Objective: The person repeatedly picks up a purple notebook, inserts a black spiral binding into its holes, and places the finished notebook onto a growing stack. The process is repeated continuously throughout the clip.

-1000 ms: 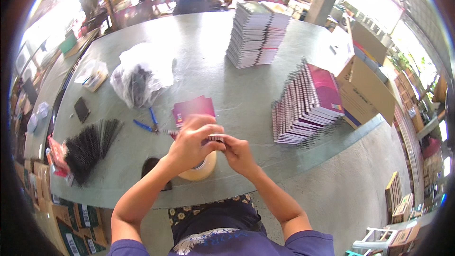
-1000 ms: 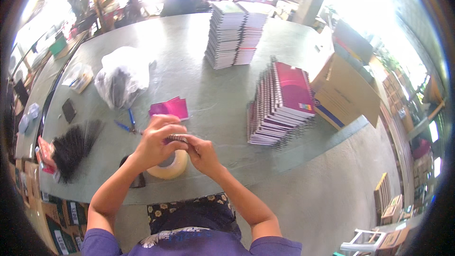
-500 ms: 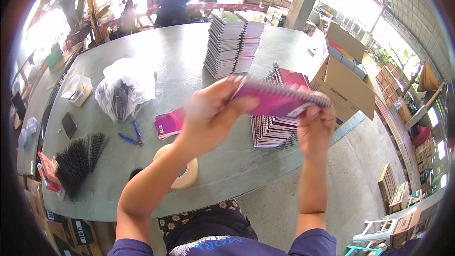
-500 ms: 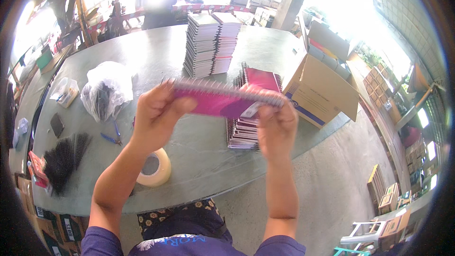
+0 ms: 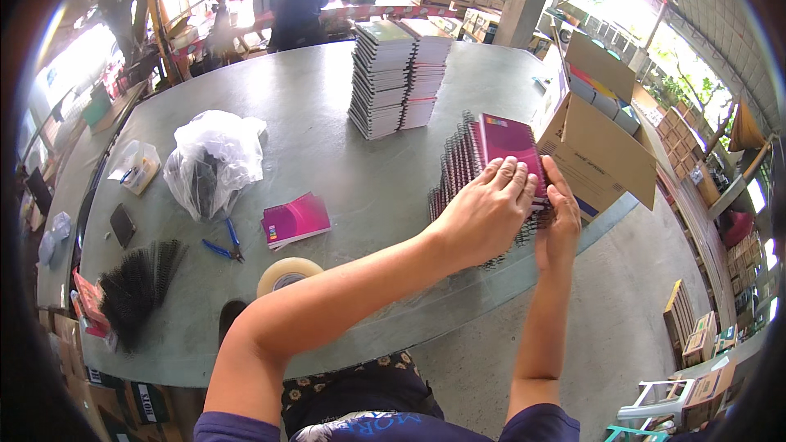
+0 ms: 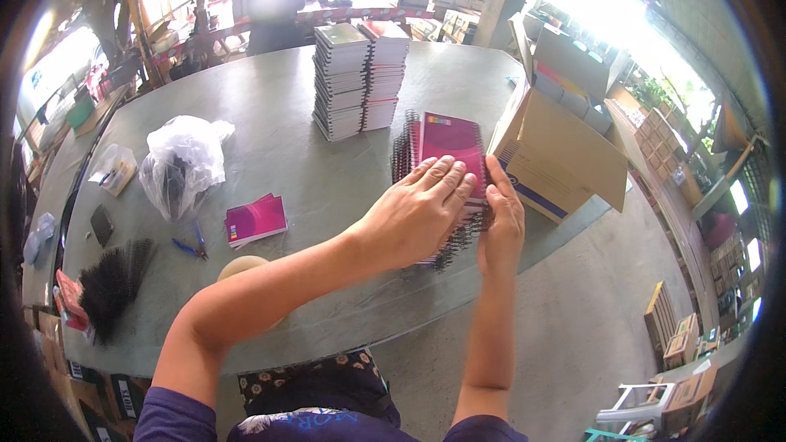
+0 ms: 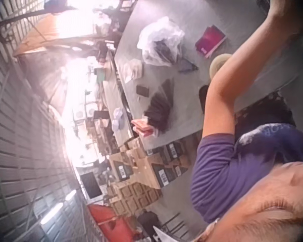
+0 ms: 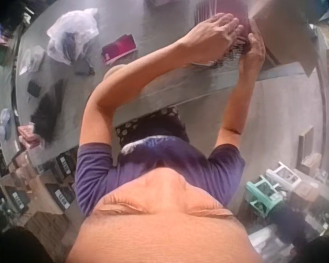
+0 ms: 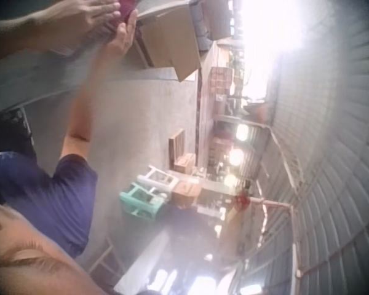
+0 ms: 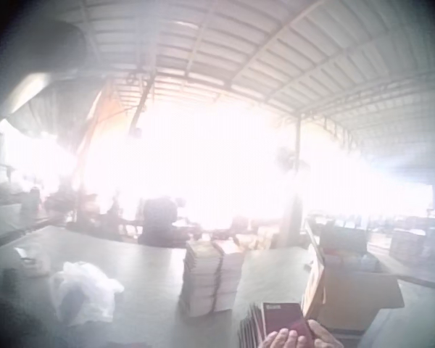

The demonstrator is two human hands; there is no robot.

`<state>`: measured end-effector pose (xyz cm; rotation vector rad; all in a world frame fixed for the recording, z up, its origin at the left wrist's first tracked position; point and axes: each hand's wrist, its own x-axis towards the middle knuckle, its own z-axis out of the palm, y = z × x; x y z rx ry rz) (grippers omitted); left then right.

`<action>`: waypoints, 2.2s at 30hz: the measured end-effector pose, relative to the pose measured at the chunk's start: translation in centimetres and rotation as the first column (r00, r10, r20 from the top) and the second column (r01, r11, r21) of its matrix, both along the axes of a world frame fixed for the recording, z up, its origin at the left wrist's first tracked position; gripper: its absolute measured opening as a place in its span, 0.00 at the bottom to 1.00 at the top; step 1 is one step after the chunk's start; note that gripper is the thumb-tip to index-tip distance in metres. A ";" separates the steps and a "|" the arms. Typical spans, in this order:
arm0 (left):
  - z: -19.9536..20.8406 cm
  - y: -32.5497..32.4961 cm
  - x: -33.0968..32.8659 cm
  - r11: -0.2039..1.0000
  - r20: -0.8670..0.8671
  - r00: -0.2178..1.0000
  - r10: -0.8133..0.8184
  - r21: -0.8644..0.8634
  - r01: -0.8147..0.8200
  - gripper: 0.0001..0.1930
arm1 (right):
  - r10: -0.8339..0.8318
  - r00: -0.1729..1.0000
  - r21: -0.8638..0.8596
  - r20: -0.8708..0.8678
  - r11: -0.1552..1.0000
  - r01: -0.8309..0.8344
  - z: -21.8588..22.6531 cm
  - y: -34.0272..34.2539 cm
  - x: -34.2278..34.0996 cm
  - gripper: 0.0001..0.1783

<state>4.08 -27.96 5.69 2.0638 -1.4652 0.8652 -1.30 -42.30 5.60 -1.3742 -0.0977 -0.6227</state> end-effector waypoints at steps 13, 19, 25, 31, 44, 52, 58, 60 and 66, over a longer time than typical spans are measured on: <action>-9.9 25.6 9.0 0.747 -0.111 0.841 0.530 0.531 -0.401 0.08 | -0.391 0.798 -0.316 0.459 0.767 0.558 2.5 -1.4 -7.3 0.28; -16.7 30.6 4.5 0.718 -0.110 0.792 0.600 0.510 -0.473 0.14 | 0.095 0.920 -0.581 0.379 0.799 0.157 -3.0 7.3 -3.5 0.22; -12.2 29.7 1.6 0.895 -0.504 0.763 0.406 0.049 -0.444 0.09 | 0.013 0.994 -0.193 -0.105 0.981 -0.033 -14.5 19.5 5.2 0.18; -11.8 34.0 -3.1 0.873 -0.825 0.546 0.149 -0.149 -0.464 0.08 | 0.608 0.784 0.018 -0.127 0.792 -0.611 -8.6 22.0 5.8 0.14; -14.7 46.0 -3.6 0.637 -0.840 0.467 0.275 -0.205 -0.743 0.06 | 0.267 0.911 -0.912 -0.316 0.180 -0.369 -6.4 27.2 3.9 0.07; -12.3 43.6 -6.5 0.675 -0.873 0.482 -0.076 -0.401 -0.619 0.08 | 0.302 0.898 -0.917 -0.320 0.139 -0.373 -7.6 27.6 4.0 0.08; -9.4 36.8 -8.2 0.740 -0.791 0.518 0.326 -0.127 -0.660 0.07 | 0.363 0.906 -0.854 -0.216 0.379 -0.355 -7.8 28.0 3.6 0.11; -9.5 34.8 -8.4 0.777 -0.757 0.563 0.331 -0.119 -0.618 0.07 | 0.334 0.910 -0.845 -0.245 0.387 -0.369 -8.0 28.1 3.6 0.12; -10.9 32.6 -7.7 0.723 -0.660 0.632 0.406 -0.192 -0.664 0.06 | 0.351 0.907 -0.841 -0.235 0.394 -0.370 -7.9 28.1 3.2 0.10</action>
